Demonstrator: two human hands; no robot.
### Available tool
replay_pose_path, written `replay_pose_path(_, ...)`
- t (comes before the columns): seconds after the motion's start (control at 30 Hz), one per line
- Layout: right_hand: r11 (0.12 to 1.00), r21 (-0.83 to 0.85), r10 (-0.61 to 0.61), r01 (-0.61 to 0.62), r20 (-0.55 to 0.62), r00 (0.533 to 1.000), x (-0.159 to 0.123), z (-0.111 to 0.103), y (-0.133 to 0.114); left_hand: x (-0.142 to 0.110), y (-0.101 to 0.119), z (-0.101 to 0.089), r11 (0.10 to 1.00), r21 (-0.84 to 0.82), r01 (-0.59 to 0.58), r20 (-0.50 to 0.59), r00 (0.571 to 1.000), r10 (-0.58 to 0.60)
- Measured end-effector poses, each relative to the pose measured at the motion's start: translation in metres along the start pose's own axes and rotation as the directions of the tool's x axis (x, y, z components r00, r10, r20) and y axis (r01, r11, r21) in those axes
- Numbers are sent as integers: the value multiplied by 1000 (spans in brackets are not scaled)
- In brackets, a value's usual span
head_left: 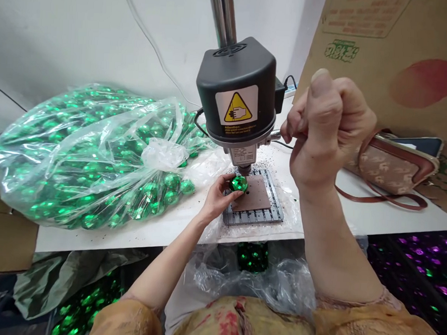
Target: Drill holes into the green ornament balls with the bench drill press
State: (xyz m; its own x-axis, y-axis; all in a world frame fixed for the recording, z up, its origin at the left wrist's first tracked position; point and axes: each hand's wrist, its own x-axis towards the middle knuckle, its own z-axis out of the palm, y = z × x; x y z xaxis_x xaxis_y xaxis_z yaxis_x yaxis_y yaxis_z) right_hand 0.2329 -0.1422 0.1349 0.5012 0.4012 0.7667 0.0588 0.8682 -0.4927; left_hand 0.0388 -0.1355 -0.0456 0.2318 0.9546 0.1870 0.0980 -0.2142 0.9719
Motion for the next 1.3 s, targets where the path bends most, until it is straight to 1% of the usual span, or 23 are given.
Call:
replay_pose_path(0.1, 1000, 23, -17, 17, 11, 1000, -1, -1, 0, 0, 2, 3, 996, 92, -24, 31, 999, 21)
replay_pose_path(0.2, 1000, 17, -9, 8, 27, 1000, -2, -1, -2, -1, 4, 7, 981, 185, -59, 64, 997, 48)
replay_pose_path(0.33, 1000, 7, -3, 3, 24, 1000, -3, -1, -4, -4, 4, 16, 958, 277, -68, 30, 998, 62)
replay_pose_path(0.47, 999, 45, -12, 11, 21, 1000, -1, -1, -2, -7, 2, 25, 961, 268, -73, 11, 997, 73)
replay_pose_path(0.57, 997, 68, -30, 29, 17, 999, -4, -3, 0, -9, 0, 28, 961, 263, -88, 8, 996, 88)
replay_pose_path(0.7, 995, 64, -78, 78, -10, 997, -17, -9, 2, -11, -2, 29, 961, 260, -98, 7, 995, 100)
replay_pose_path(0.83, 987, 75, -147, 146, 14, 989, -29, -16, 5, -10, -5, 29, 959, 265, -97, 6, 995, 99)
replay_pose_path(1.07, 964, 57, -261, 260, 14, 965, -36, -22, 17, -11, -8, 29, 965, 244, -95, 17, 995, 94)
replay_pose_path(1.17, 952, 82, -297, 294, 24, 955, -38, -23, 21, -11, -10, 28, 969, 228, -92, 21, 996, 89)
replay_pose_path(1.3, 915, 166, -378, 367, 44, 925, -41, -25, 24, -11, -12, 28, 970, 223, -92, 15, 996, 91)
